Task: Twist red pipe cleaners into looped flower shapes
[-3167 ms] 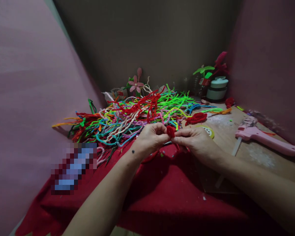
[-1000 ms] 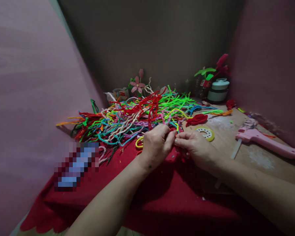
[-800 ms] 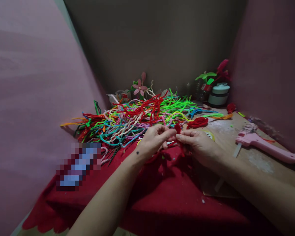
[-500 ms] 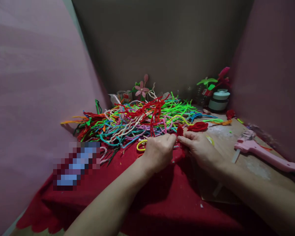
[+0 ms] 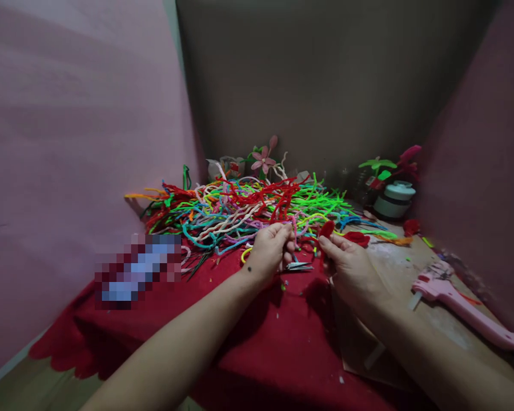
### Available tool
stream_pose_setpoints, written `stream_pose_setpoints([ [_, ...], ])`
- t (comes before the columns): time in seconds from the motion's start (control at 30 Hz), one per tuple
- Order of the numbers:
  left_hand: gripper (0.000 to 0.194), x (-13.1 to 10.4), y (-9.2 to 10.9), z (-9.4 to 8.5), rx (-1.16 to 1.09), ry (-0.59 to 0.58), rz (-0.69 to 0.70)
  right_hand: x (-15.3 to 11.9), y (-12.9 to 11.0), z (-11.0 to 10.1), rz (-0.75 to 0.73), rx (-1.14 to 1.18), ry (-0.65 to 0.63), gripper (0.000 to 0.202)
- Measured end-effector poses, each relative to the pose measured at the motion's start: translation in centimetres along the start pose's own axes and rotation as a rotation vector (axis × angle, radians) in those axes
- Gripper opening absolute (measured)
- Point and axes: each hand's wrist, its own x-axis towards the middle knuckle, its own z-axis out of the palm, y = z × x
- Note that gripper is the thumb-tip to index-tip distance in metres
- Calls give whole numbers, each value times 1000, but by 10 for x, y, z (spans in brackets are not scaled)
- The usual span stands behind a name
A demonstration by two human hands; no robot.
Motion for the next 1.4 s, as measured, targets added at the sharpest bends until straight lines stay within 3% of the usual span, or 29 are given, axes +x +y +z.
stream_pose_setpoints([
  [0.2, 27, -1, -13, 9, 27, -307, -91, 5, 9, -7, 11, 144, 3, 29],
  [0.37, 17, -9, -19, 24, 102, -266, -15, -1, 12, 1, 43, 149, -7, 32],
  [0.53, 18, -12, -23, 23, 207, -273, 83, -2, 14, 5, 71, 95, 51, 37],
  [0.67, 19, -10, -18, 17, 216, -347, -34, -1, 14, 1, 16, 50, 10, 34],
  [0.73, 22, -7, -14, 15, 173, -299, -38, 0, 14, -2, -5, 52, -8, 33],
  [0.87, 23, -5, -11, 14, 130, -117, 91, 2, 16, -9, -6, 70, -62, 28],
  [1.03, 22, -3, -16, 12, 217, -90, 226, 2, 16, -11, 26, 115, -84, 23],
  [1.27, 30, 5, -17, 0, 217, -115, 143, 2, 14, -11, 46, 101, -180, 24],
  [1.4, 32, 7, -16, -4, 229, -144, 131, 4, 12, -11, 45, 106, -92, 19],
])
